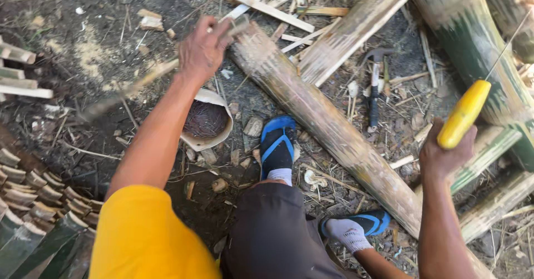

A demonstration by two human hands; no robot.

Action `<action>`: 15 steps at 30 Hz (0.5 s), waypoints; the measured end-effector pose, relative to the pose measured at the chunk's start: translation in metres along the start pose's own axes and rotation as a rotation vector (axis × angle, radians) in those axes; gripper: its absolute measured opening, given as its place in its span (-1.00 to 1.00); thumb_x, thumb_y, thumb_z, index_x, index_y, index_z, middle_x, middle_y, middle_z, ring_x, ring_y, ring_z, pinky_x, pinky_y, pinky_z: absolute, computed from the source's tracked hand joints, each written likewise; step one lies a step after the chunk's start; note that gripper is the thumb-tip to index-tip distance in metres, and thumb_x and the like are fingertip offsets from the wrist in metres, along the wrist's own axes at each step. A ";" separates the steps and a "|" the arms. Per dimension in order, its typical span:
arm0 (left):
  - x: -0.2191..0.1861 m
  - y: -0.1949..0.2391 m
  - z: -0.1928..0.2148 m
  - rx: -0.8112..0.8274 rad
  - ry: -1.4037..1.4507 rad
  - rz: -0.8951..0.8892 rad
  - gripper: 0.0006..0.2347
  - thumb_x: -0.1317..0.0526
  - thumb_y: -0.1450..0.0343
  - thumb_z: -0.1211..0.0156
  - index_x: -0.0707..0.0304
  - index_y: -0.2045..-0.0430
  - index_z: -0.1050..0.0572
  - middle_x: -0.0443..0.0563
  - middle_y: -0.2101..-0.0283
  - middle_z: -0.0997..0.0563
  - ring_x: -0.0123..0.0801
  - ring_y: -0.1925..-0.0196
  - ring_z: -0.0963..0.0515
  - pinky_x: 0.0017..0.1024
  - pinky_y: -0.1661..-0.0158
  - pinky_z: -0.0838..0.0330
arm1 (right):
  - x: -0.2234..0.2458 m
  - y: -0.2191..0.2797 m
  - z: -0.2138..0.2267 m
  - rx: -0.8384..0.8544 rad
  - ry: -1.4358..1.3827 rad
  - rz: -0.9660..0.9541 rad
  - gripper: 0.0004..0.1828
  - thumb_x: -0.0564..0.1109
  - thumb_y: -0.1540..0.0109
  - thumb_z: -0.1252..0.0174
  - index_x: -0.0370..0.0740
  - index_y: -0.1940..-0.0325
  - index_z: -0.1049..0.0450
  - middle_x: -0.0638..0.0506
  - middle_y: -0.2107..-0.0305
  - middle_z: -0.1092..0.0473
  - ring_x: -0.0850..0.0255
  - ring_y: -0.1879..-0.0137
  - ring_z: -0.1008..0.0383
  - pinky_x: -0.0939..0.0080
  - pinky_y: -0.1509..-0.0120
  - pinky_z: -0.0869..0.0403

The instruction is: The person sits on the ground and uses a hand saw to cut thin bamboo strips to size. They then use a hammer to drive nails from a nearby container into the bamboo strips, securing them to a larger bamboo log frame.

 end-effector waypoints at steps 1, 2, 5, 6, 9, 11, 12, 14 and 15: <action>-0.023 0.001 0.008 0.040 -0.021 -0.070 -0.71 0.00 -0.57 0.09 -0.17 -0.14 -0.49 0.03 0.05 -0.49 -0.18 0.44 -0.57 -0.21 0.53 -0.54 | -0.020 -0.005 -0.006 0.009 0.115 -0.008 -0.79 -0.23 -0.31 -0.26 -0.35 0.08 -0.36 -0.15 0.33 -0.40 -0.12 0.17 -0.49 -0.02 0.05 -0.44; -0.038 0.003 0.000 0.207 0.087 0.088 -0.72 -0.07 -0.60 0.07 -0.07 0.04 -0.56 0.04 0.18 -0.57 -0.26 0.41 -0.60 -0.23 0.42 -0.55 | -0.039 -0.008 -0.013 0.019 0.150 0.013 -0.78 -0.21 -0.31 -0.27 -0.33 0.08 -0.37 -0.16 0.29 -0.42 -0.13 0.13 -0.49 -0.03 0.00 -0.44; -0.130 0.027 -0.050 0.261 -0.205 -0.485 -0.68 0.25 -0.55 0.00 -0.48 0.00 -0.60 -0.06 0.16 -0.53 -0.24 0.11 -0.58 -0.24 0.07 -0.54 | -0.091 -0.018 -0.030 0.110 0.328 0.075 -0.72 -0.16 -0.27 -0.34 -0.26 0.09 -0.38 -0.15 0.19 -0.43 -0.14 0.01 -0.47 -0.07 -0.17 -0.39; -0.148 0.035 -0.066 0.166 -0.158 -0.609 -0.70 0.27 -0.49 -0.04 -0.30 0.00 -0.59 -0.04 0.09 -0.54 -0.22 -0.01 -0.54 -0.21 -0.01 -0.48 | -0.105 -0.020 -0.034 0.184 0.444 0.098 -0.69 -0.15 -0.23 -0.38 -0.24 0.10 -0.38 -0.13 0.17 -0.43 -0.11 -0.03 -0.45 -0.09 -0.23 -0.35; -0.199 0.052 -0.128 0.067 -0.171 -0.832 -0.62 0.35 -0.35 -0.06 -0.17 -0.01 -0.57 -0.04 -0.05 -0.53 -0.20 -0.17 -0.45 -0.23 -0.20 -0.35 | -0.123 -0.029 -0.039 0.239 0.798 0.185 -0.42 0.05 0.01 -0.45 -0.12 -0.02 -0.43 -0.13 0.14 -0.42 -0.08 -0.02 -0.44 -0.20 -0.23 -0.22; -0.216 0.061 -0.156 0.132 -0.102 -0.840 -0.66 0.30 -0.37 -0.08 -0.17 0.01 -0.57 -0.03 -0.08 -0.51 -0.19 -0.16 -0.45 -0.23 -0.13 -0.35 | -0.121 -0.028 -0.038 0.266 0.853 0.201 -0.32 0.04 0.03 -0.40 -0.09 -0.16 -0.42 -0.15 0.07 -0.40 -0.07 -0.07 -0.43 -0.19 -0.20 -0.21; -0.224 0.065 -0.166 0.161 -0.069 -0.838 -0.68 0.28 -0.37 -0.09 -0.17 0.02 -0.56 -0.03 -0.10 -0.51 -0.18 -0.15 -0.45 -0.23 -0.09 -0.34 | -0.117 -0.026 -0.040 0.301 0.786 0.189 -0.35 -0.06 -0.05 -0.34 -0.11 -0.23 -0.39 -0.16 0.00 -0.38 -0.08 -0.14 -0.42 -0.12 -0.21 -0.25; -0.238 0.074 -0.182 0.242 -0.121 -0.821 -0.61 0.31 -0.35 -0.09 -0.19 -0.05 -0.54 -0.05 -0.05 -0.50 -0.20 -0.12 -0.44 -0.26 -0.07 -0.32 | -0.107 -0.020 -0.054 0.445 0.544 0.036 -0.45 -0.12 -0.25 -0.24 -0.18 -0.33 -0.36 -0.23 -0.07 -0.37 -0.12 -0.18 -0.41 -0.13 -0.17 -0.32; -0.244 0.078 -0.188 0.284 -0.149 -0.811 -0.58 0.33 -0.34 -0.08 -0.21 -0.08 -0.53 -0.06 -0.03 -0.50 -0.21 -0.11 -0.43 -0.27 -0.06 -0.32 | -0.099 -0.012 -0.071 0.547 0.370 -0.106 -0.53 -0.08 -0.38 -0.19 -0.21 -0.36 -0.36 -0.29 -0.06 -0.37 -0.16 -0.15 -0.41 -0.21 -0.12 -0.36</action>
Point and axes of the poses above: each hand's wrist, its own y-axis away from the middle knuckle, its own z-axis out of the back of the hand, x = y × z, the point moved 5 cm from there along -y, towards the middle knuckle
